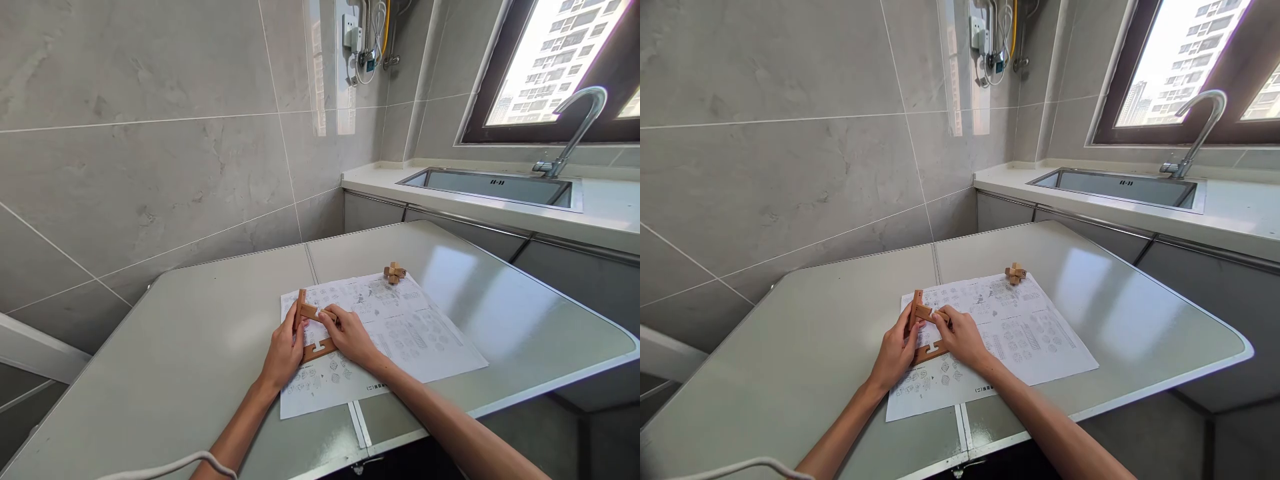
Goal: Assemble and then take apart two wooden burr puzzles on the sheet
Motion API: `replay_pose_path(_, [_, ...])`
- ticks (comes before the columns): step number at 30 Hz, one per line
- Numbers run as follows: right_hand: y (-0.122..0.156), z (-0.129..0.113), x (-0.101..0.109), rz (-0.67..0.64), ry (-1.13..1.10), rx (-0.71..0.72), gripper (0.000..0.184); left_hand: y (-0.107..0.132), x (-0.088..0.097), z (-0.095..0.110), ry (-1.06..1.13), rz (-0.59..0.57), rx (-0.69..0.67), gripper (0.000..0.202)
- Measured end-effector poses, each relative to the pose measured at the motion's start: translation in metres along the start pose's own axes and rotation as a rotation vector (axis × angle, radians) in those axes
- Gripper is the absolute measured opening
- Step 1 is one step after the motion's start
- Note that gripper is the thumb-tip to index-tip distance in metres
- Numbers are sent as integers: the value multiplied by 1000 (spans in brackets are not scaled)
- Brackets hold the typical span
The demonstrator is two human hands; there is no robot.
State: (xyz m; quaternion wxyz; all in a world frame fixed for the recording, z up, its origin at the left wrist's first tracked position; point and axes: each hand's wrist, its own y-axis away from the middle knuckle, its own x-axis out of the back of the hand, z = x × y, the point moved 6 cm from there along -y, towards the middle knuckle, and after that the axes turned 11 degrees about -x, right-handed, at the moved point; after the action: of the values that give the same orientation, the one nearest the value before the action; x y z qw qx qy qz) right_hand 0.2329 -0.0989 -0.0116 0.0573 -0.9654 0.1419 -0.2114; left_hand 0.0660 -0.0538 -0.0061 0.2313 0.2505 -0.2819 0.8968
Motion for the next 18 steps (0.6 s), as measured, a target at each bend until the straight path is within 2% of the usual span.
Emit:
replay_pose_path(8, [0,1,1,-24,18,4,37,1,-2,-1,-17,-1,-106,56])
replay_pose_path(18, [2,2,-5,-25,36,-6,34,3,-7,-1,-14,16,-104,59])
